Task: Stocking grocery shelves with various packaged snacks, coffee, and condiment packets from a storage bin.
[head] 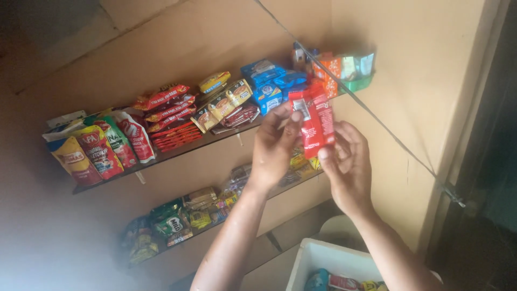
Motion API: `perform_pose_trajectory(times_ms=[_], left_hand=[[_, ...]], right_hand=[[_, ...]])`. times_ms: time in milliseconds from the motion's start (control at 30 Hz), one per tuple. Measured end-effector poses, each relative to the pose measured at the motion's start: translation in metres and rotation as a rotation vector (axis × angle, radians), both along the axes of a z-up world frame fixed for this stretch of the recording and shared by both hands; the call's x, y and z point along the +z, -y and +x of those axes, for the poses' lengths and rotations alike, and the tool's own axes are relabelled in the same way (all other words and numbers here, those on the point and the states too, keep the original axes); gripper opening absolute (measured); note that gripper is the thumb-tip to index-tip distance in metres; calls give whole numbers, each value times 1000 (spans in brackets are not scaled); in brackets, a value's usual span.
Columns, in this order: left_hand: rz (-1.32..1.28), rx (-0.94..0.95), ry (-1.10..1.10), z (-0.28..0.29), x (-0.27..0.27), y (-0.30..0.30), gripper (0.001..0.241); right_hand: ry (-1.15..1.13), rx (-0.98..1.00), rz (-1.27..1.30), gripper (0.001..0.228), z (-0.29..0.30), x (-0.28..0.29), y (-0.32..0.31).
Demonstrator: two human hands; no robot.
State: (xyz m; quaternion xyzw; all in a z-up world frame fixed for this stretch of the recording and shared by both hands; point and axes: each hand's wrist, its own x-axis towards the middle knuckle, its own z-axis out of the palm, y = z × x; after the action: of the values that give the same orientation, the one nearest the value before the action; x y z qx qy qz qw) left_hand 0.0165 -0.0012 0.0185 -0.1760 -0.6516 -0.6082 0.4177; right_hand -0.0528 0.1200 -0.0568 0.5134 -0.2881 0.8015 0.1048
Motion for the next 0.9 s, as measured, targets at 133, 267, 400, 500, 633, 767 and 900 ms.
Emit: perform_pose_trajectory(times_ms=[133,267,400,500,633,767,900], left_hand=[[-30,-60,-12,-2,-8,1,48],[38,34,22,5,-2,-3,46],[-101,35,39,-2,-15,-1,38],[-9,-15,9,-8,-18,7,30],[-47,1,-44,-10,-24,13,27],[136,-24,8,-10,-41,18,22],[453,-195,-3,-10,-104,22,25]], right_hand=[[98,35,49,57,-4,1,2],[-180,-590,-7,41,3,7,-7],[-532,-1127,80,38,10,7,-6],[-551,-1046,88,37,12,7,-3],[-534,-923,117,36,2,-5,0],[-185,-486,164,46,-23,-38,12],[180,37,190,39,-26,-48,9]])
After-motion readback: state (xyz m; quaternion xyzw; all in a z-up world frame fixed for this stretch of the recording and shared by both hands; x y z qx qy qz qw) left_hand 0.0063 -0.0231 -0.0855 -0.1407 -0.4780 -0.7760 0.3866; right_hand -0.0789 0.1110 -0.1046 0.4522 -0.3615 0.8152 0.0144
